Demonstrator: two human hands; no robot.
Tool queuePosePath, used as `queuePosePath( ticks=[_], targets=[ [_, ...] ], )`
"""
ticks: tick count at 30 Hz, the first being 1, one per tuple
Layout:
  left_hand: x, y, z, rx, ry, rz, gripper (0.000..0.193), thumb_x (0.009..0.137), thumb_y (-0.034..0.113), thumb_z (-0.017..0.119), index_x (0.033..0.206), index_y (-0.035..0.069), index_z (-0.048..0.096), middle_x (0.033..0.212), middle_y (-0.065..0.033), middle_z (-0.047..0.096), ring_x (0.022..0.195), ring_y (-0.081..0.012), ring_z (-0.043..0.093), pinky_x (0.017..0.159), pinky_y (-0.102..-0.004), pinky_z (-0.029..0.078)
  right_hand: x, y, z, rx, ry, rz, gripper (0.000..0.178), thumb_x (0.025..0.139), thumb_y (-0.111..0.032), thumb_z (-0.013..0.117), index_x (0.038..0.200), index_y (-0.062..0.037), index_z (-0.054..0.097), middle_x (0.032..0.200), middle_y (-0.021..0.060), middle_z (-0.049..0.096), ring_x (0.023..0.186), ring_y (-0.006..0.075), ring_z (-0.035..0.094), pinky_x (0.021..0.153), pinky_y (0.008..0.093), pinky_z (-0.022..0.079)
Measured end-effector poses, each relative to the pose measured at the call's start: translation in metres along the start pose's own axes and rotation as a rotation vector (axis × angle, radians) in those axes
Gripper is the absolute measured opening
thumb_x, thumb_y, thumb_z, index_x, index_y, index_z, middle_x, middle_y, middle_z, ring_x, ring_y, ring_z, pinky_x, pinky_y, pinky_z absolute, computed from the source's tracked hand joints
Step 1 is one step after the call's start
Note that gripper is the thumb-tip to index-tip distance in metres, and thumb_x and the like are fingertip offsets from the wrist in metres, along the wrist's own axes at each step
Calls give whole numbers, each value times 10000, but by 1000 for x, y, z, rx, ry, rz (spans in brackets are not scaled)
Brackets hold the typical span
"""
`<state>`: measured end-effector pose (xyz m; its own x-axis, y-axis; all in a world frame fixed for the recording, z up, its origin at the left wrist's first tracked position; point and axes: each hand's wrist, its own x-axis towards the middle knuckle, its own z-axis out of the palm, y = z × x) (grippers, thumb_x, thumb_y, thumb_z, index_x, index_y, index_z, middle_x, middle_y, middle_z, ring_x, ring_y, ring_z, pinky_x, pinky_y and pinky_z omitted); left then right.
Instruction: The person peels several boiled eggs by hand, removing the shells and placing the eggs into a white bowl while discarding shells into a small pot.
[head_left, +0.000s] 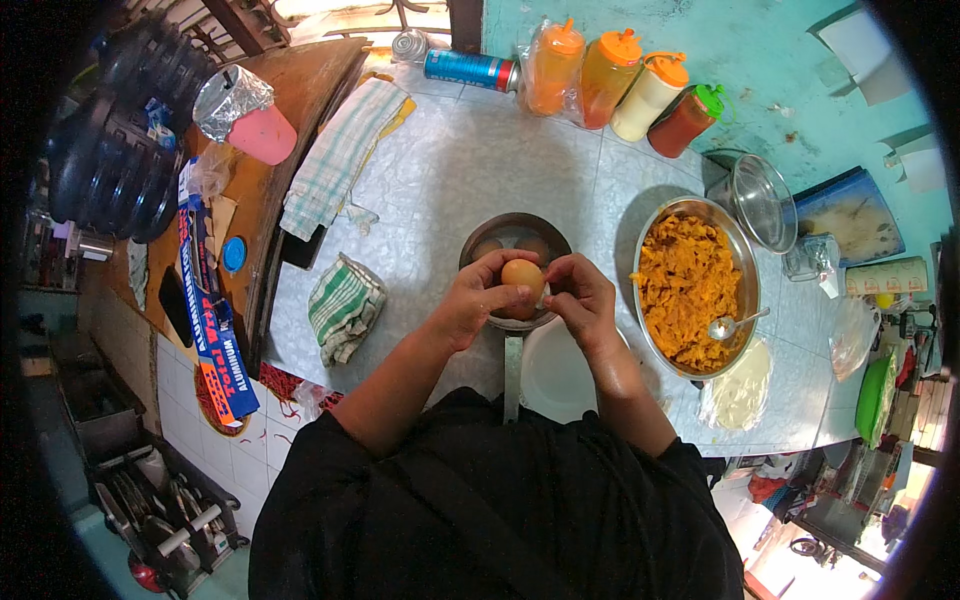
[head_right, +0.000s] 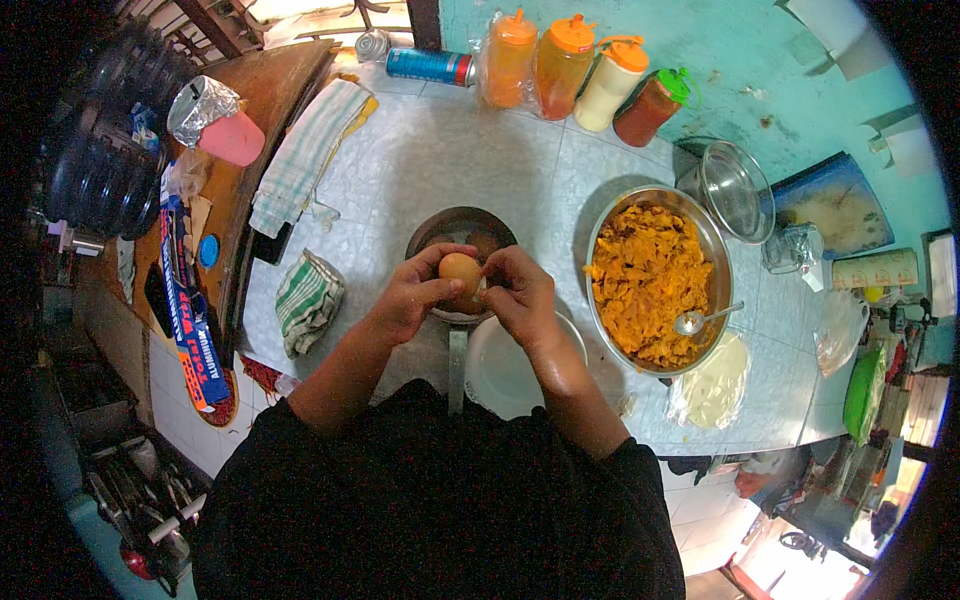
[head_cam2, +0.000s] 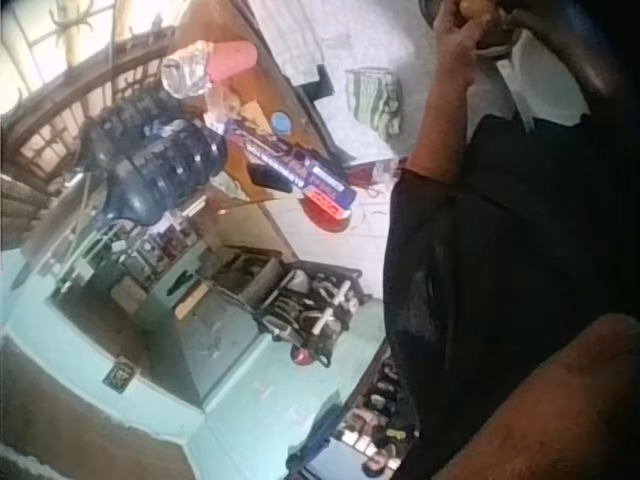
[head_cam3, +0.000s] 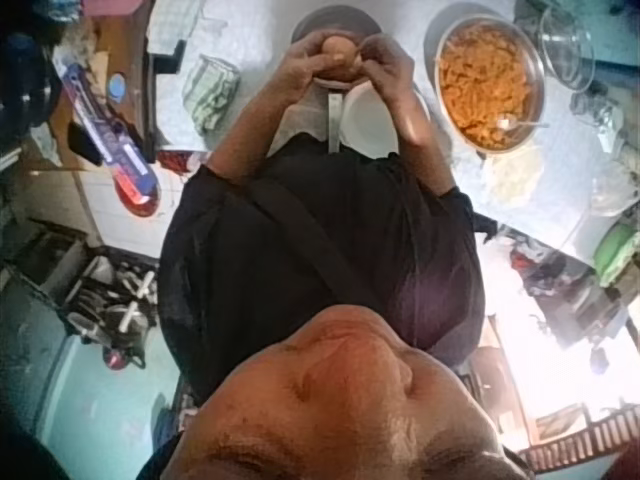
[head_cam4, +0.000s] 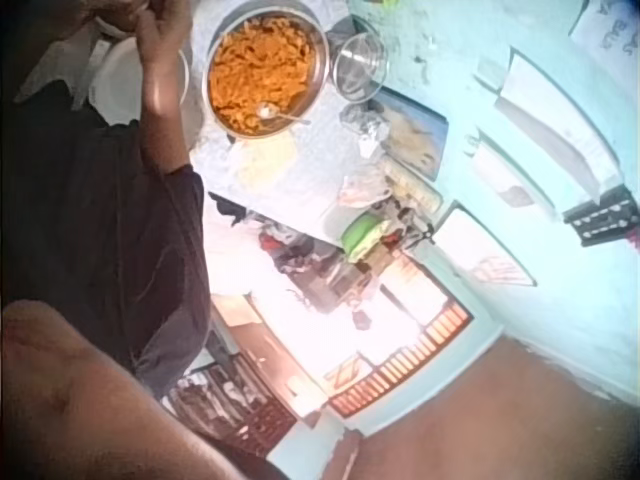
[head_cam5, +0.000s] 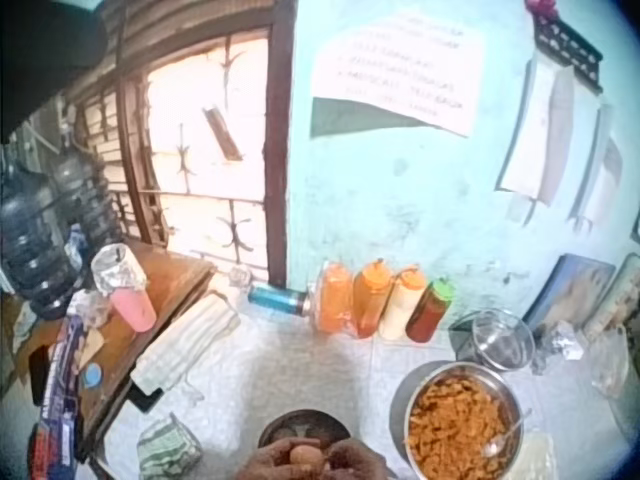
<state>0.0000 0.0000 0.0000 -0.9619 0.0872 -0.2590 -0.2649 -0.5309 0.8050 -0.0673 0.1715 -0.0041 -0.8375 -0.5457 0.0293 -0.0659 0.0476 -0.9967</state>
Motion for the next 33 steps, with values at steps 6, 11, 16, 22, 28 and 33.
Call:
queuePosePath(
  ticks=[6,11,16,22,28,33],
  targets=[
    [1,0,-1,-48,11,4,434,798,82,623,1209,40,493,1113,-90,553,1023,-183,546,916,-324,440,4,-4,-1,148,-19,34,233,641,30,578,870,-6,550,801,30,558,754,109,540,682,231,435],
    [2,4,-1,-116,5,-29,439,800,97,602,1215,23,482,1092,-99,567,1014,-194,556,913,-329,443,7,-9,-4,226,-24,100,244,630,0,570,875,2,561,829,44,575,793,123,556,723,236,442],
    [2,4,-2,-168,-17,-27,442,803,106,589,1222,22,475,1094,-103,565,1020,-201,556,914,-339,445,8,-7,-5,247,-38,95,244,644,-11,571,887,3,557,851,45,578,816,129,558,750,241,440],
    [4,1,-3,-171,27,-16,409,848,118,545,1239,38,460,1138,-94,546,1055,-195,537,923,-338,438,7,-10,-2,250,-24,66,196,717,-31,588,908,-4,552,864,37,569,820,121,546,753,236,432],
    [5,-1,-5,-181,39,-10,370,894,164,523,1236,44,449,1128,-86,540,1048,-186,534,916,-332,441,7,-11,-1,289,-17,112,182,741,0,568,922,-7,550,875,33,560,825,116,538,753,237,431],
    [5,1,-3,-170,54,-21,313,908,202,523,1177,52,466,1082,-72,540,1025,-174,538,899,-323,453,5,-12,0,230,-16,43,277,685,68,560,952,-6,551,921,49,551,861,142,550,786,254,439]
  ],
)
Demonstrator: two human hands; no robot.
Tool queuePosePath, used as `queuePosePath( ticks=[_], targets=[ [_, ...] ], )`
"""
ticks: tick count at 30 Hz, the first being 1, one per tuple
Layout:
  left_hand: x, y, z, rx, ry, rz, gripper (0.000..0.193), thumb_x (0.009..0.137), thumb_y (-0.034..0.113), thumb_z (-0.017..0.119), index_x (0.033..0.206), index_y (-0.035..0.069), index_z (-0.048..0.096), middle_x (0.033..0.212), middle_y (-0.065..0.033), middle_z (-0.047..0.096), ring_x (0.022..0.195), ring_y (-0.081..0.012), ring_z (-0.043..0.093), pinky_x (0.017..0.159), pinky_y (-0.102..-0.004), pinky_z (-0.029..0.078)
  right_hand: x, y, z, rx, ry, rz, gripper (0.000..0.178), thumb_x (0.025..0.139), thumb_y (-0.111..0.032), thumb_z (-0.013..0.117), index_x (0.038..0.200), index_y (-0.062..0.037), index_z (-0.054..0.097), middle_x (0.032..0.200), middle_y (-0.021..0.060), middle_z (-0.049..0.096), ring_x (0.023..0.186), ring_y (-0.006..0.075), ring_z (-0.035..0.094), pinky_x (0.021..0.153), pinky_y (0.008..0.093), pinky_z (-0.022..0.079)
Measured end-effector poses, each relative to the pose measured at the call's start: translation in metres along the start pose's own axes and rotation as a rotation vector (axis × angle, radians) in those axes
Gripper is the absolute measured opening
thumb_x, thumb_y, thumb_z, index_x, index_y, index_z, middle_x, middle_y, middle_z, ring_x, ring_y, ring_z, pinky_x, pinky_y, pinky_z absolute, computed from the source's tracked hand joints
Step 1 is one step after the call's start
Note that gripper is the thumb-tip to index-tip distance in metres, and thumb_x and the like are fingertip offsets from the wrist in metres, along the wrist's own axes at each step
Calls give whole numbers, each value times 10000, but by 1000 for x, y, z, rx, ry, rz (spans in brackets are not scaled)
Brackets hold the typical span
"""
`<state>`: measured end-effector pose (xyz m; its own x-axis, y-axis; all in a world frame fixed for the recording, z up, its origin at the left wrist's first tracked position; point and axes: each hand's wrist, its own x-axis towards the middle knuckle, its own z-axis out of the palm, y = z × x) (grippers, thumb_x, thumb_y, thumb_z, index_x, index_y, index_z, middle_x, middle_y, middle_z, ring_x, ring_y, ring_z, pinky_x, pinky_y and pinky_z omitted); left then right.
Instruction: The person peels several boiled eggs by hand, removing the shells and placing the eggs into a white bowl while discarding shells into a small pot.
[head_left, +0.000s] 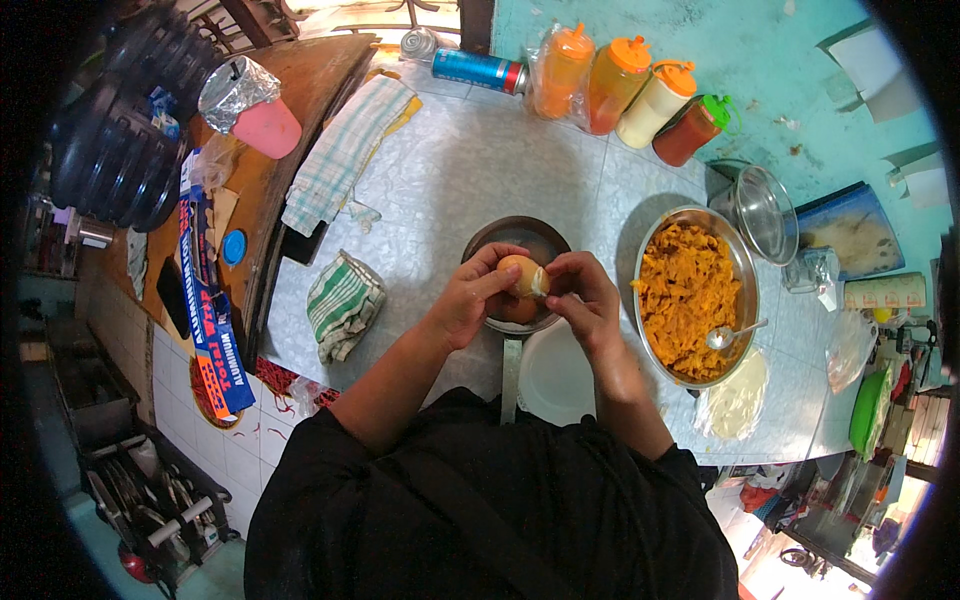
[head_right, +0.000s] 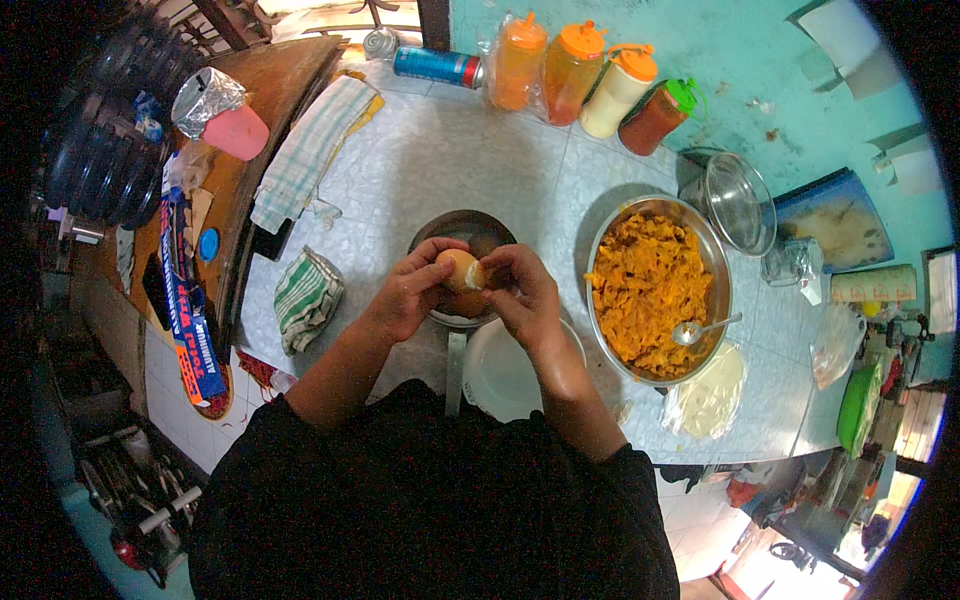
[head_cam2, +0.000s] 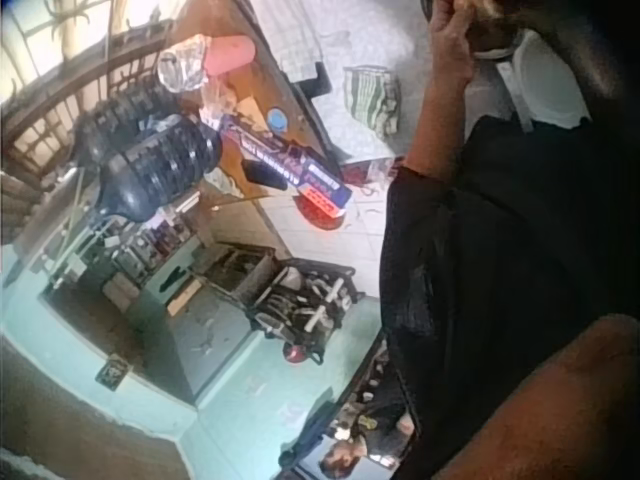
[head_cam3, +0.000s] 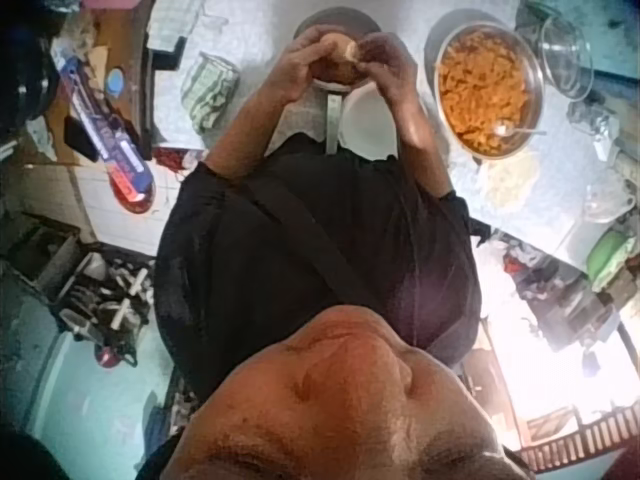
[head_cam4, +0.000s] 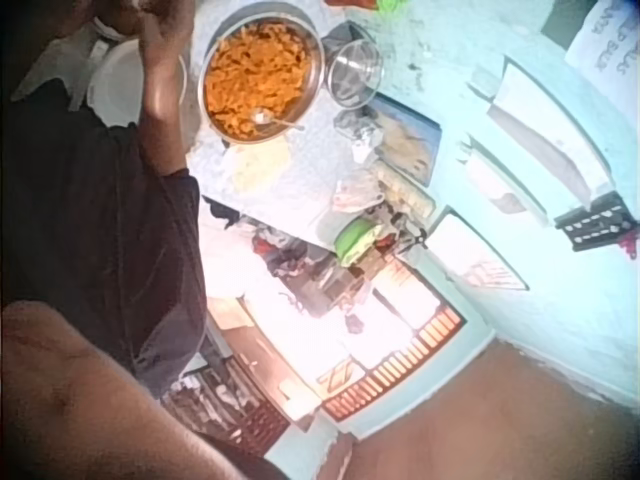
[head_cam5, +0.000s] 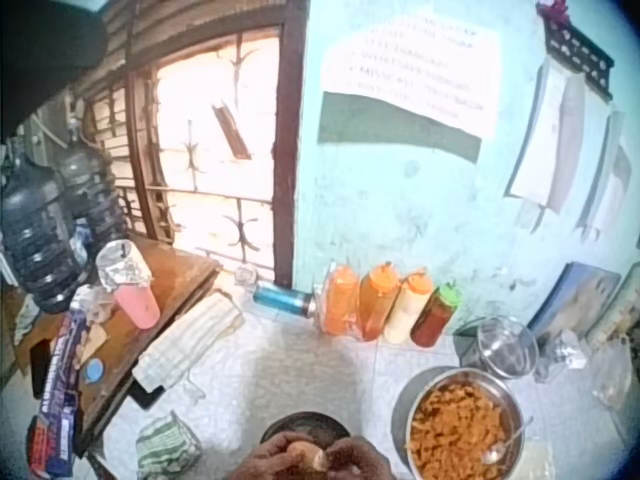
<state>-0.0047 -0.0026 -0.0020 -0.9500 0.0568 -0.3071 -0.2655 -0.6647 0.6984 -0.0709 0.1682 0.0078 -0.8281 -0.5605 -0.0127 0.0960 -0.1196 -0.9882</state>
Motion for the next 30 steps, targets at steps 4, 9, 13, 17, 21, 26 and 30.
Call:
queuePosePath(
  ticks=[4,9,13,17,21,26,30],
  targets=[
    [0,2,2,-6,6,-16,290,927,237,494,1153,56,471,1059,-71,537,984,-167,555,853,-308,483,1,1,-3,-322,-85,-237,360,640,76,587,987,-14,558,966,76,519,842,162,562,753,260,452],
    [2,4,4,-15,-25,-45,294,942,291,469,1126,64,500,1011,-61,556,885,-143,579,742,-279,502,2,-4,-1,-408,-83,-256,333,636,55,579,959,-26,580,973,109,540,879,216,572,742,290,481],
    [3,4,4,22,-27,-71,328,950,313,442,1125,44,510,992,-79,564,834,-157,596,704,-285,513,2,-5,-2,-388,-95,-187,312,644,25,607,950,-26,576,949,105,532,846,214,571,733,285,478],
    [6,3,-3,37,-59,-151,360,956,309,415,1141,15,510,1059,-94,553,968,-190,591,828,-336,514,3,-6,1,-401,-142,-202,330,633,15,621,951,-8,535,925,66,478,765,133,520,688,241,434],
    [4,6,4,0,-5,-153,325,940,292,450,1119,32,529,984,-90,574,798,-176,613,687,-297,527,6,-5,2,-486,-170,-228,334,626,-8,636,939,-16,520,906,58,468,766,133,497,687,245,420],
    [5,5,1,13,-23,-170,333,943,293,439,1134,31,515,1000,-95,580,797,-187,624,702,-301,532,5,-2,0,-456,-174,-172,365,613,-20,649,942,-35,490,881,38,445,783,130,464,692,249,395],
    [5,8,4,-15,-19,-186,338,941,308,437,1138,43,511,1001,-95,584,812,-192,625,694,-298,525,4,-2,-1,-445,-171,-178,387,620,-23,651,962,-39,471,884,33,442,784,125,452,691,245,385]
  ],
)
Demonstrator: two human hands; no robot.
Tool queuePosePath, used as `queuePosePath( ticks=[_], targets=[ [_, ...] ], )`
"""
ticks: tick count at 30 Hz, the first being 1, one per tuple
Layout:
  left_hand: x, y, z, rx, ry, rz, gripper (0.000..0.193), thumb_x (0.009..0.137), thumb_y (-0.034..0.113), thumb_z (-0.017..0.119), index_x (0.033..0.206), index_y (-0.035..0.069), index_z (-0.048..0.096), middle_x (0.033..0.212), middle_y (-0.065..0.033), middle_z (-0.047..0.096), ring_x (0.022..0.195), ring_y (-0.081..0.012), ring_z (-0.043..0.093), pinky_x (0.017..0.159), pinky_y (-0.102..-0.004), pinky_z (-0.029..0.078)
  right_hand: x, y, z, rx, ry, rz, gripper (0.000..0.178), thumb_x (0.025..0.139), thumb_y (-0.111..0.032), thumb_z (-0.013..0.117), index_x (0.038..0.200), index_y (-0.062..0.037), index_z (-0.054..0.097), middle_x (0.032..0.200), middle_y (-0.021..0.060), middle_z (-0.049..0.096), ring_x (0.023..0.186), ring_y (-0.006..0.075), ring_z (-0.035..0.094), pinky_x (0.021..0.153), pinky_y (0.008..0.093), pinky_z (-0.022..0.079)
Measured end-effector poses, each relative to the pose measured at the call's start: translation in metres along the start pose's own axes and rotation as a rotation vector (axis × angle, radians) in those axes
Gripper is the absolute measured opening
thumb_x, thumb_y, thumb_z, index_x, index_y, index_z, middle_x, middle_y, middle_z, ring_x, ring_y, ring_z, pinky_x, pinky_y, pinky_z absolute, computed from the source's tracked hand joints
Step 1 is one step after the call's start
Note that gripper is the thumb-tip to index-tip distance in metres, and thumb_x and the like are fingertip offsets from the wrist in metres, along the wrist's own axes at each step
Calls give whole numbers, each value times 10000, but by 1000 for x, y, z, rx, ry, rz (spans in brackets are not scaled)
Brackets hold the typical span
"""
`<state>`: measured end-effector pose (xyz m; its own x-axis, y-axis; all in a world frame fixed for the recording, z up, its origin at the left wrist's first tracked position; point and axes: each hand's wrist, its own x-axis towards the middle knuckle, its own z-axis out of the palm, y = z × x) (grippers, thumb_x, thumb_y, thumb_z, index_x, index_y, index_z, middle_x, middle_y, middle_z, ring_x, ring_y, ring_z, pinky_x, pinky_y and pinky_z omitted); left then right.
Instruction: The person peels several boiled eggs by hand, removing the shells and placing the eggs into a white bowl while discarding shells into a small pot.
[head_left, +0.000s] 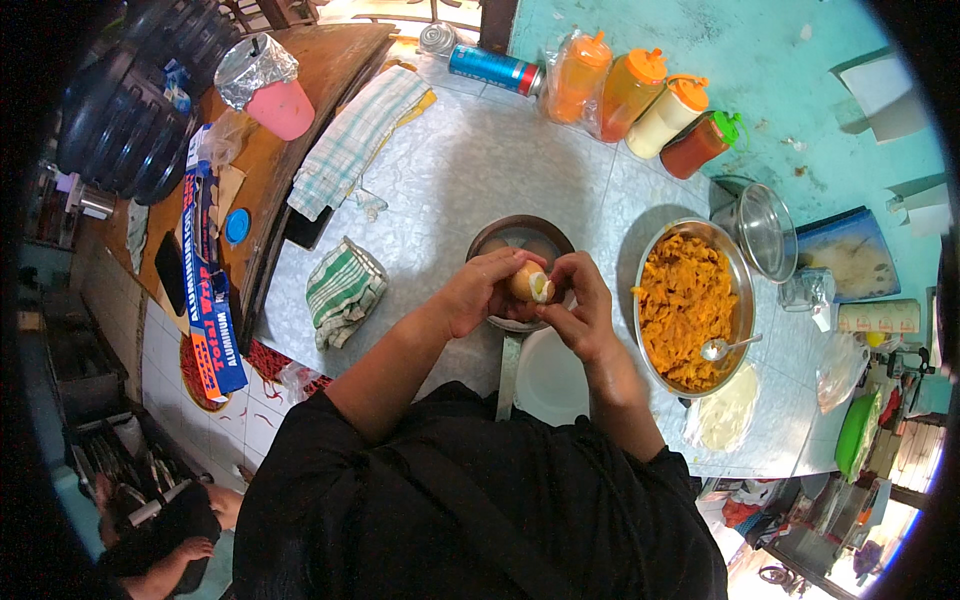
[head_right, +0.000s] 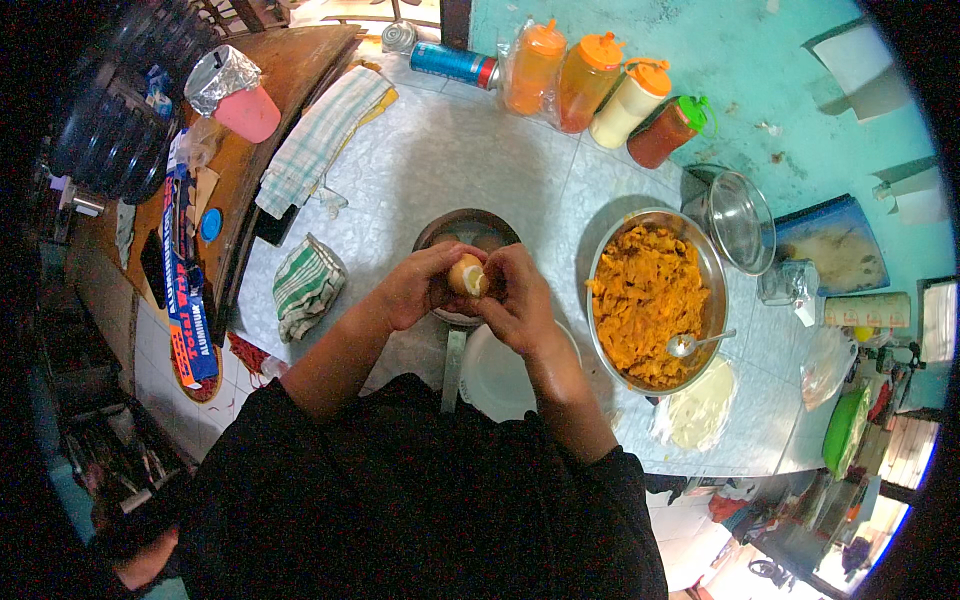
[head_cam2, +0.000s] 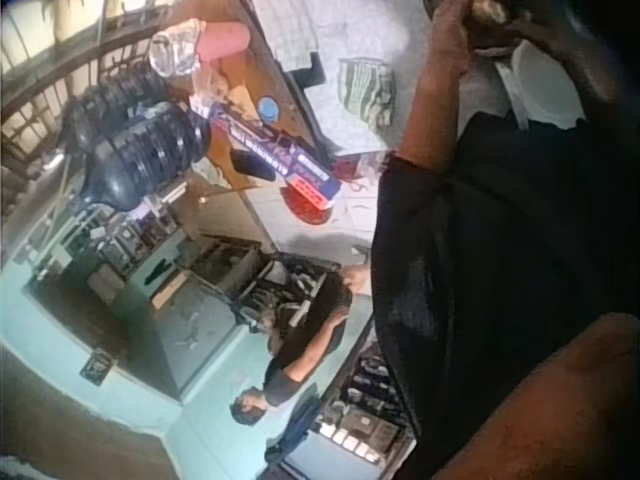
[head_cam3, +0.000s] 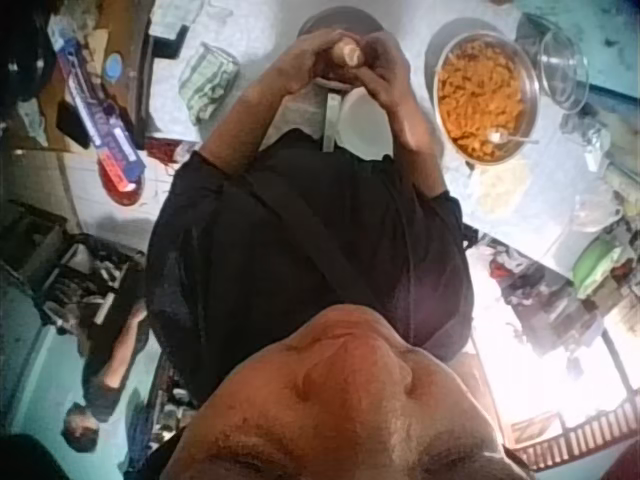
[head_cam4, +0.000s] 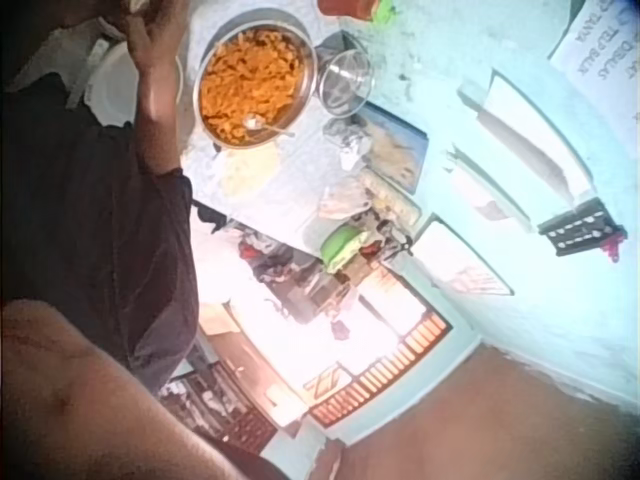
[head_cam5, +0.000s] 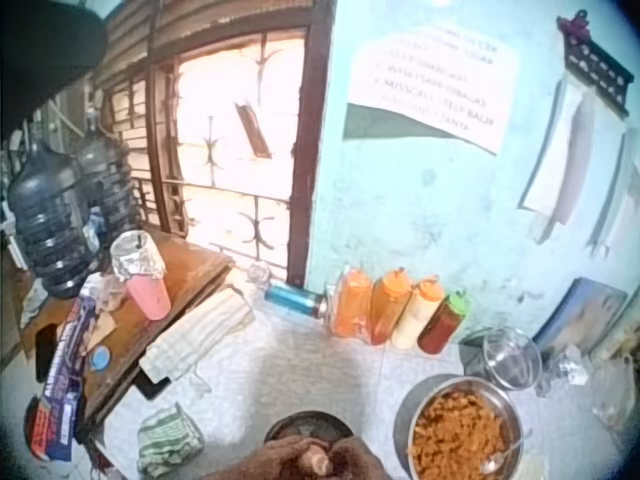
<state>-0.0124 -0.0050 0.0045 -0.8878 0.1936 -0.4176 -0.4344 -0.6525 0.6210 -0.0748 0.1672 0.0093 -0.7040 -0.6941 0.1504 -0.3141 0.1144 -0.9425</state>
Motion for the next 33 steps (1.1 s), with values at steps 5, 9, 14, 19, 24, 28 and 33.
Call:
queuePosePath(
  ticks=[5,9,14,19,24,28,33],
  targets=[
    [2,-2,-6,-20,-14,-1,347,938,340,426,1135,69,515,987,-76,587,787,-169,600,664,-293,481,-2,-6,5,219,72,9,392,650,-38,645,994,-42,457,907,35,451,806,126,459,730,247,385],
    [3,-3,-11,-51,-61,16,342,938,337,418,1130,71,518,973,-63,584,735,-150,568,631,-278,448,-3,-5,6,287,108,46,398,657,-34,640,1011,-39,457,942,47,484,850,133,488,781,253,395],
    [1,-1,-10,-120,-76,30,332,938,324,417,1124,70,522,966,-53,581,725,-139,551,622,-271,435,-2,-2,6,492,163,168,414,646,-37,629,1024,-30,461,985,80,538,910,155,531,839,281,412],
    [2,-2,-12,-130,-107,44,351,946,295,403,1160,41,515,1070,-88,580,935,-184,588,774,-315,495,1,4,0,654,181,230,404,625,-18,582,1011,-27,465,947,88,562,899,182,550,831,286,432],
    [-1,3,-8,-120,-159,34,353,936,264,418,1175,18,502,1094,-113,574,975,-203,586,830,-328,492,4,1,-6,845,186,369,386,621,13,537,998,-25,465,916,109,578,821,228,589,771,321,481],
    [-2,3,-7,-95,-122,37,352,920,261,445,1173,23,496,1092,-116,570,939,-211,590,800,-327,496,2,-11,-16,1022,169,423,379,619,36,508,991,-17,459,883,141,578,695,270,606,653,361,521],
    [-3,5,-5,-130,-123,56,346,905,217,459,1188,18,481,1129,-128,562,1003,-223,580,880,-358,486,-22,-13,-40,650,120,566,331,611,75,509,935,12,481,827,134,579,699,269,605,612,359,523]
  ],
)
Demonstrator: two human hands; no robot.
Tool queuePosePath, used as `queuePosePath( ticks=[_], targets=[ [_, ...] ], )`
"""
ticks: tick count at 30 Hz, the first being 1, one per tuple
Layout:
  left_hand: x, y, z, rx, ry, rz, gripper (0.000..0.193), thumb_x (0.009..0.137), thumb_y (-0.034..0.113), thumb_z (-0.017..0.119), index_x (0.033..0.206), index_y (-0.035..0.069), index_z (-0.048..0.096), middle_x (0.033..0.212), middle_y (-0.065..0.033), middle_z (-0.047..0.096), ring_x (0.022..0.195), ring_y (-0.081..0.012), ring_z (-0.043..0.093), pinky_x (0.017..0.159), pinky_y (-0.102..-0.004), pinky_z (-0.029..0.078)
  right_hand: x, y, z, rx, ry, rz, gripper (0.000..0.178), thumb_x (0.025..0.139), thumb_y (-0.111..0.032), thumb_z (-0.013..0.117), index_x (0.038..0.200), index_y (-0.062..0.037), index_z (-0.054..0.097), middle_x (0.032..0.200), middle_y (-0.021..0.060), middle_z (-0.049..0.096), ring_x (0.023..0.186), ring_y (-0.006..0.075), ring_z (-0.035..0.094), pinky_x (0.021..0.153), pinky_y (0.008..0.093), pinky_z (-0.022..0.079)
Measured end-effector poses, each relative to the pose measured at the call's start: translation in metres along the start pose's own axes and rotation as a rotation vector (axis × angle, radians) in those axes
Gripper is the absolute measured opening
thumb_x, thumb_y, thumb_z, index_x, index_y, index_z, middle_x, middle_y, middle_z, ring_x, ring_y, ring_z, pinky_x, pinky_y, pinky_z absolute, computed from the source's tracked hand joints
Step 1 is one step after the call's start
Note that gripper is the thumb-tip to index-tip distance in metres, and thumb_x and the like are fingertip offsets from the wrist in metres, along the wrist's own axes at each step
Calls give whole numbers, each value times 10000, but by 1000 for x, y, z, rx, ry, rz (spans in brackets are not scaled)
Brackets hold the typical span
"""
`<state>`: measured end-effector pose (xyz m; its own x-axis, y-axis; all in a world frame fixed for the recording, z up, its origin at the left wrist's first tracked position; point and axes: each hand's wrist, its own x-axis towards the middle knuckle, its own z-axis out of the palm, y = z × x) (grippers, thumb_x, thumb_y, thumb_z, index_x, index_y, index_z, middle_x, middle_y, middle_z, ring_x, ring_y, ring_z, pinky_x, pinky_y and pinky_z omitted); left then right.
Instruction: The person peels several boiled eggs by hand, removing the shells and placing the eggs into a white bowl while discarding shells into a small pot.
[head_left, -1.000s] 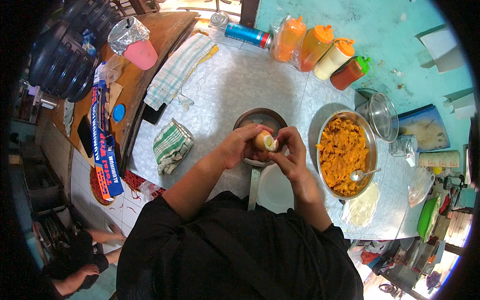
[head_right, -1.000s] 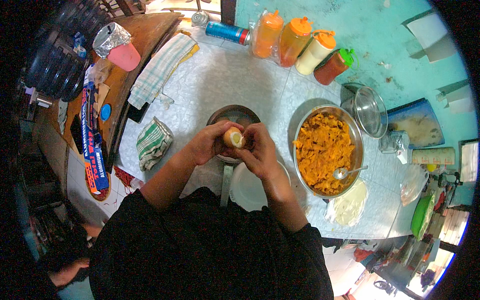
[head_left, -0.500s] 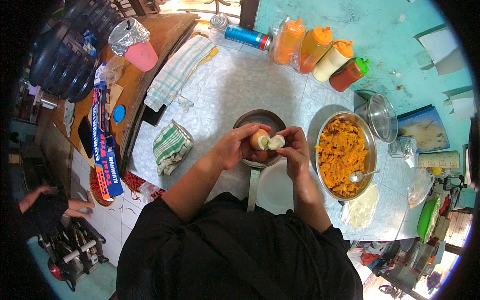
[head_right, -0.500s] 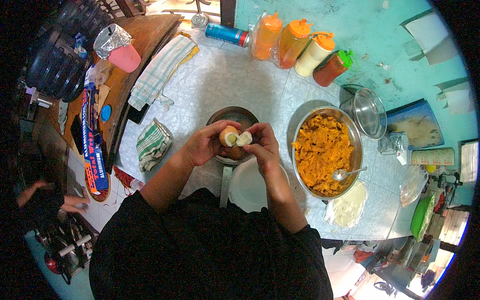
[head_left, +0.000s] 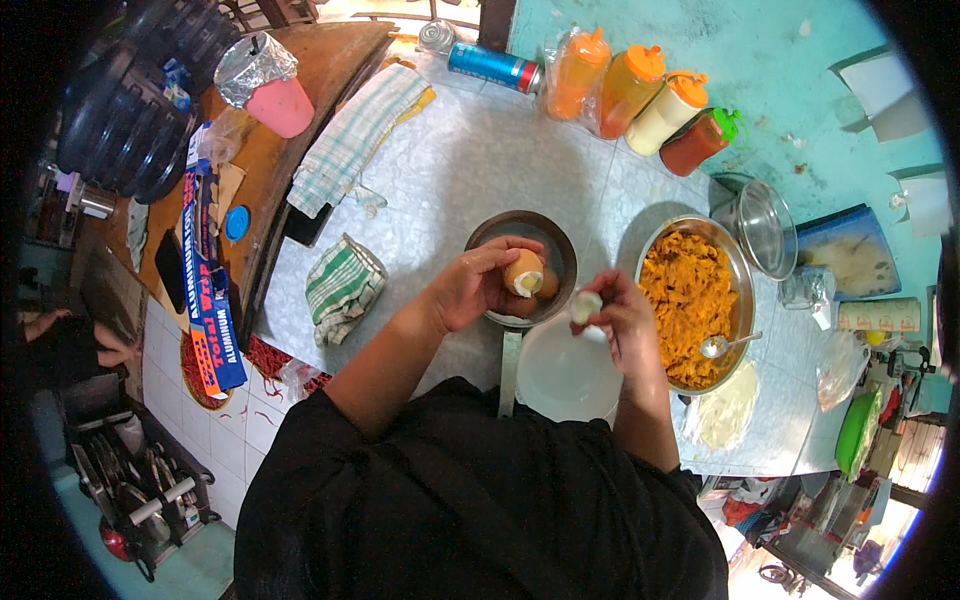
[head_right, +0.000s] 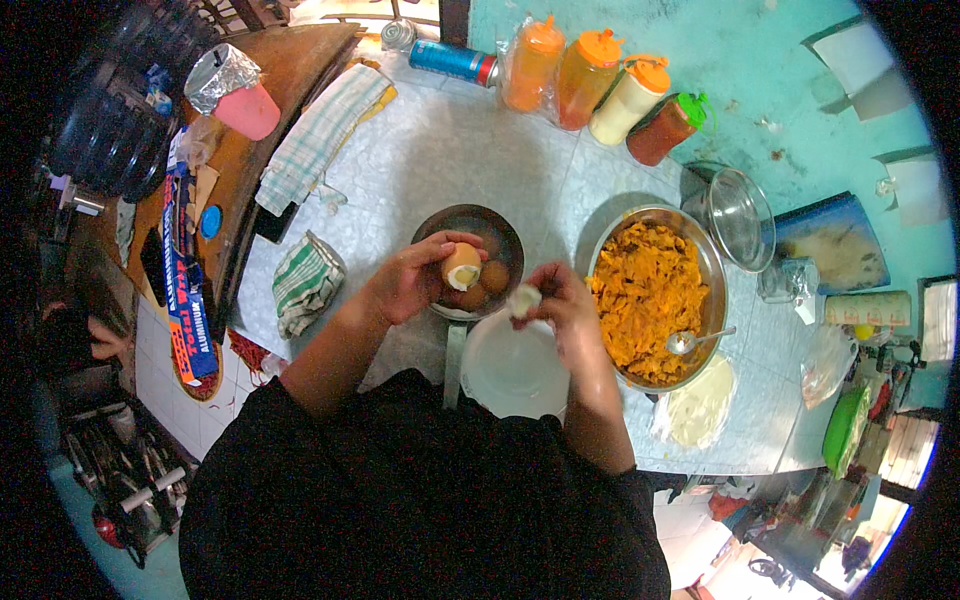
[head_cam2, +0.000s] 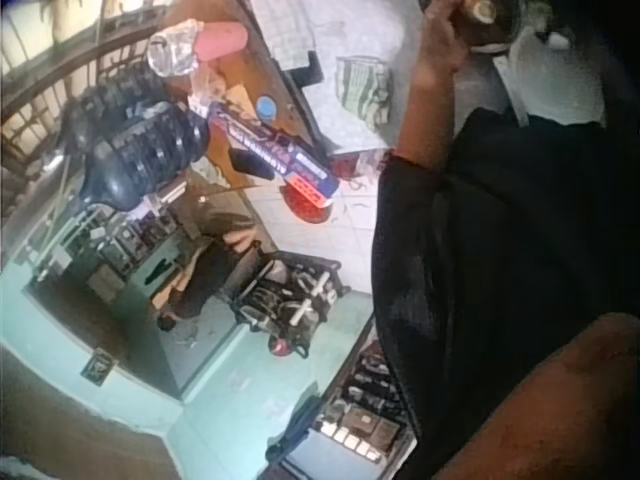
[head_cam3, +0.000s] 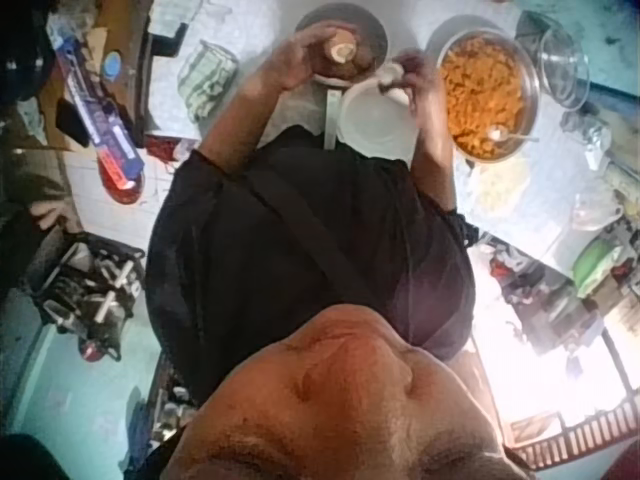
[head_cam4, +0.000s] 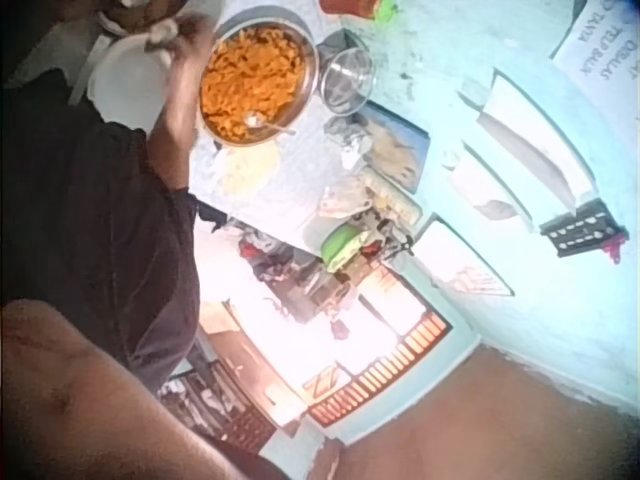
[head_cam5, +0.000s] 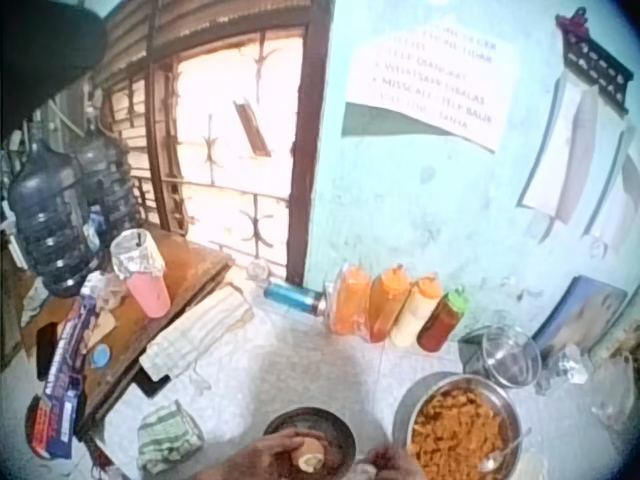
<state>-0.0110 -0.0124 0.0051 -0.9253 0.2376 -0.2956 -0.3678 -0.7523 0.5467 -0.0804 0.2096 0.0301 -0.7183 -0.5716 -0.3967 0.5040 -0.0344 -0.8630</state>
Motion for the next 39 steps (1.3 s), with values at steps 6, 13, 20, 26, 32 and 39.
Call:
queuePosePath(
  ticks=[6,13,20,26,32,39],
  targets=[
    [3,-6,-10,-62,-32,21,375,885,177,488,1230,33,454,1109,-102,558,1030,-225,565,894,-376,475,-27,47,-21,-732,-222,184,280,657,55,469,927,-2,518,818,134,583,765,272,610,662,335,503],
    [13,-11,-16,-103,-90,39,405,856,130,482,1248,34,447,1206,-146,527,1081,-264,541,944,-397,437,-34,47,-3,-1392,-94,27,245,735,-19,504,954,-64,603,957,175,599,939,367,574,834,431,450],
    [-8,-9,-18,-81,-110,67,437,807,180,514,1224,59,471,1161,-98,540,1050,-258,556,838,-438,490,-24,-1,28,-1211,52,-420,183,786,-127,576,955,-66,612,921,142,602,879,324,594,730,393,485],
    [7,-13,4,62,-164,108,395,825,203,563,1179,71,449,1085,-107,512,975,-256,538,792,-418,489,6,-4,42,-1021,30,-539,294,821,-135,615,1077,-8,546,952,137,572,863,230,588,754,314,472],
    [20,-30,-18,-140,-168,126,375,827,133,603,1156,67,436,1081,-97,487,972,-225,512,769,-416,486,26,4,41,-815,-86,-513,232,725,22,552,956,2,537,896,88,571,793,135,553,730,263,454],
    [28,-33,-23,132,-142,245,440,834,237,632,1181,26,464,1100,-71,503,1038,-166,488,905,-311,391,46,10,18,-918,-138,-582,206,769,-113,583,941,-4,557,855,126,594,764,220,598,698,315,475]
  ],
)
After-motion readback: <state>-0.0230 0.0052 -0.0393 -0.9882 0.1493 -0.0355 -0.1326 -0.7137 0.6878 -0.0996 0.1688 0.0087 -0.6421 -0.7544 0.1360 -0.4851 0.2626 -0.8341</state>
